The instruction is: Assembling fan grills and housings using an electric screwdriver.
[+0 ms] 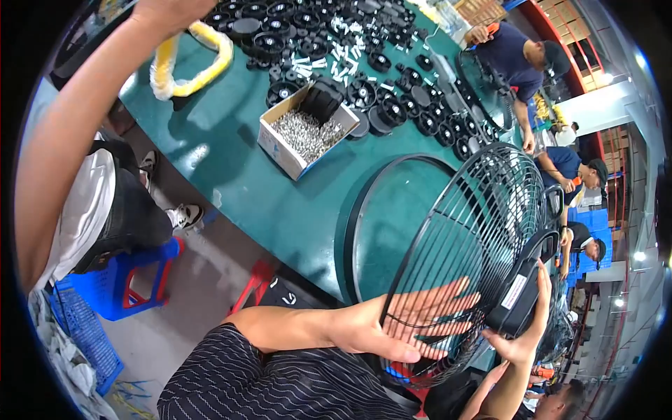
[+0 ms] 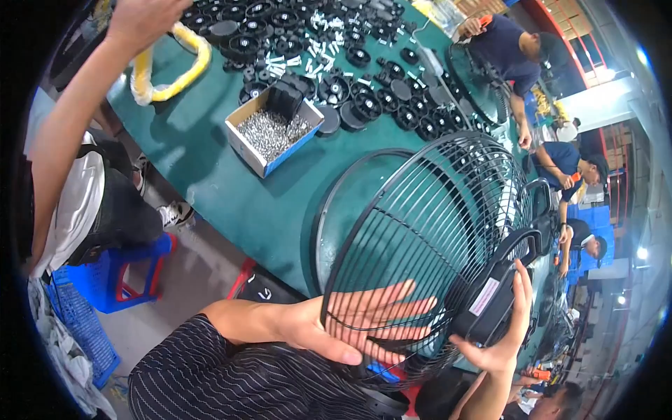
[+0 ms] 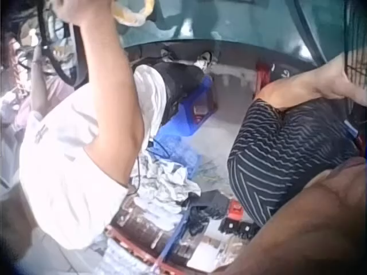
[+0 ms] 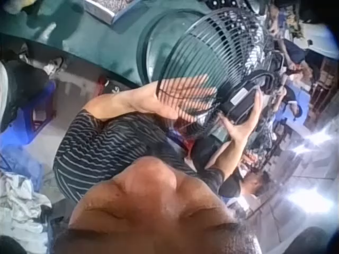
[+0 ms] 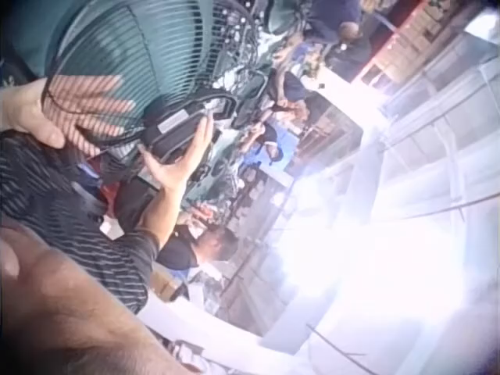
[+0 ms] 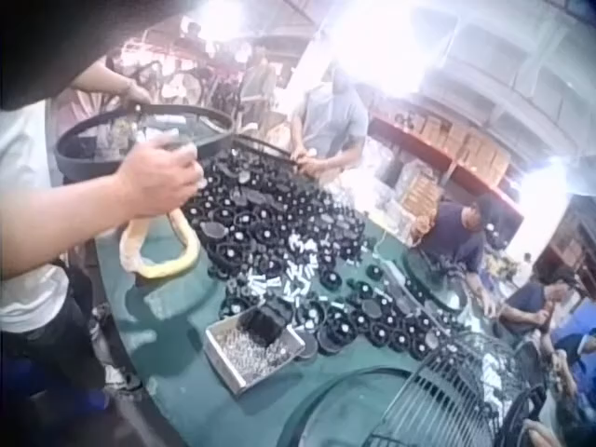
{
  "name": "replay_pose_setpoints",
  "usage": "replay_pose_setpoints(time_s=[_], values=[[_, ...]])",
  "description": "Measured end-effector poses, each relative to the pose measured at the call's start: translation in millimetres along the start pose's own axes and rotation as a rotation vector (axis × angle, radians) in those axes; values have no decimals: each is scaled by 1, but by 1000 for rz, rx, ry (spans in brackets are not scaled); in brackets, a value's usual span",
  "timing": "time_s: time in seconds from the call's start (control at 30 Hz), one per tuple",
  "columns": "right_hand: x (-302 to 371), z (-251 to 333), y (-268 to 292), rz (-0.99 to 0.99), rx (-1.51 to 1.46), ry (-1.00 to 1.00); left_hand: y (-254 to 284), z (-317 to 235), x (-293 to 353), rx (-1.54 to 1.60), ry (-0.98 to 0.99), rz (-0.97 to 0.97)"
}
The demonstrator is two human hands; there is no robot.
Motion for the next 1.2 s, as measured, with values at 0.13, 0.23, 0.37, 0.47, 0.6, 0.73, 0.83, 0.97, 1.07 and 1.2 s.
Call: replay_pose_setpoints(time_s=[0.13,0.23,0.37,0.47,0.6,0.73,0.83,0.97,1.07,1.2], values=[[-11,-29,-30,37,-117,3,12,-11,7,-53,5,-198],[-14,-49,-52,88,-153,-24,17,-27,38,-459,125,-567],[-18,-72,-74,143,-170,-31,18,-65,88,-1652,-68,-1171],[-19,-83,-83,203,-165,-13,35,-74,93,-2130,84,-1292],[-15,-92,-79,203,-116,-14,39,-79,87,-2183,32,-1359],[-9,-98,-66,127,-74,-85,35,-97,91,-2264,78,-1428],[-7,-99,-59,83,-35,-127,38,-108,85,-2295,81,-1333],[-9,-93,-63,107,19,-185,54,-111,66,-2213,369,-1034],[-13,-89,-73,139,-19,-211,59,-110,60,-2222,486,-919],[-20,-86,-86,154,-116,-249,52,-94,67,-2331,524,-846]])
Point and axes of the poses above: each hand's wrist, its own x-axis away from the middle knuckle, its own y-axis out of the back of the hand, z = x × y, the point moved 3 cm from there along -x, towards the middle knuckle, and after that the axes turned 10 degrees about y, right-handed, at the moved point
